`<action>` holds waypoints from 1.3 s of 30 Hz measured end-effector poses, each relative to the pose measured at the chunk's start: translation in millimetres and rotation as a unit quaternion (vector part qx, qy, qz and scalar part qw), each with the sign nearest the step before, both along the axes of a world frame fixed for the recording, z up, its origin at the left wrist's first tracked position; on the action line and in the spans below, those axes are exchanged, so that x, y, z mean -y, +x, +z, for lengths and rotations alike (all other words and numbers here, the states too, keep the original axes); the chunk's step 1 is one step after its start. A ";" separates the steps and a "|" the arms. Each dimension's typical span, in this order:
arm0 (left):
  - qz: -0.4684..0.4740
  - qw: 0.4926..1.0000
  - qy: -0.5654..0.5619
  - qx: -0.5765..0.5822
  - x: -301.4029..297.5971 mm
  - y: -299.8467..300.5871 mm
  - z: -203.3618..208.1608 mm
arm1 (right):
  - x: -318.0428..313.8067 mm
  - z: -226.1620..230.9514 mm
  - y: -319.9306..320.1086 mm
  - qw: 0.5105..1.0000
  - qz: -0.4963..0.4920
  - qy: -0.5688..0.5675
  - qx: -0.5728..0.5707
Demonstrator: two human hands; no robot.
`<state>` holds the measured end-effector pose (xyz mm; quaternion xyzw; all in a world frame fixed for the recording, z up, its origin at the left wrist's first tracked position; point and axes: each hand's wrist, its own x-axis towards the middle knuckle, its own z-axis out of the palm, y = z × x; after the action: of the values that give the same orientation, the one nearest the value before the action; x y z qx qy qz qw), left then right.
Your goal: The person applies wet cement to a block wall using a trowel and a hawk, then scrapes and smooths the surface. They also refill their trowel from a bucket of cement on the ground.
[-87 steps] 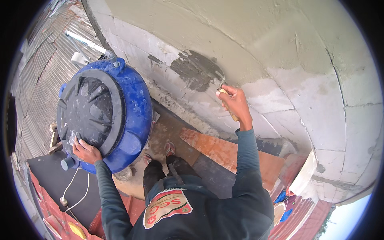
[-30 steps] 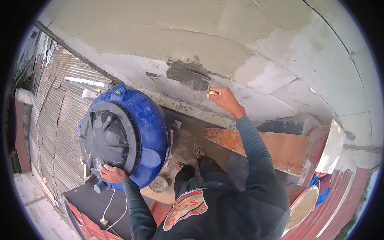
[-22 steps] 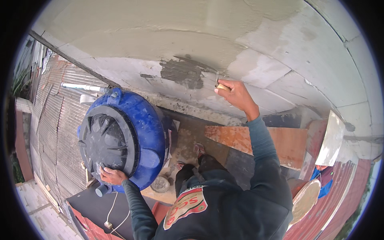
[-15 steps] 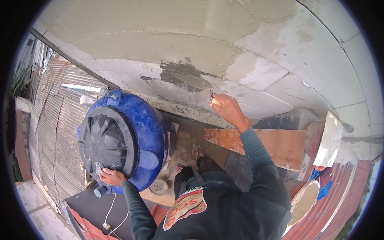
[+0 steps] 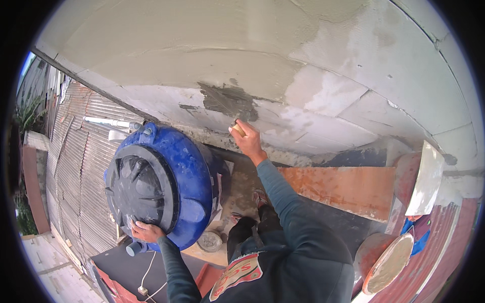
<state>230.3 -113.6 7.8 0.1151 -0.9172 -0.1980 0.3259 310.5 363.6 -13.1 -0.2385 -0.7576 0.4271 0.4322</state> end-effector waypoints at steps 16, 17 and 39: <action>-0.001 1.000 -0.015 -0.002 -1.1 0.7 3.1 | -25.0 29.5 87.6 0.990 -0.076 0.105 0.062; 0.003 1.000 -0.013 0.000 -1.4 1.8 3.7 | -27.5 38.3 93.9 0.986 -0.077 0.124 0.081; 0.006 1.000 -0.009 -0.009 -0.8 -0.4 2.0 | -84.5 103.9 137.3 0.930 0.051 0.132 0.338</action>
<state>229.9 -112.8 9.7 0.1158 -0.9155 -0.1884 0.3361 447.9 448.1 90.9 -0.2703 -0.9197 0.2389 0.1553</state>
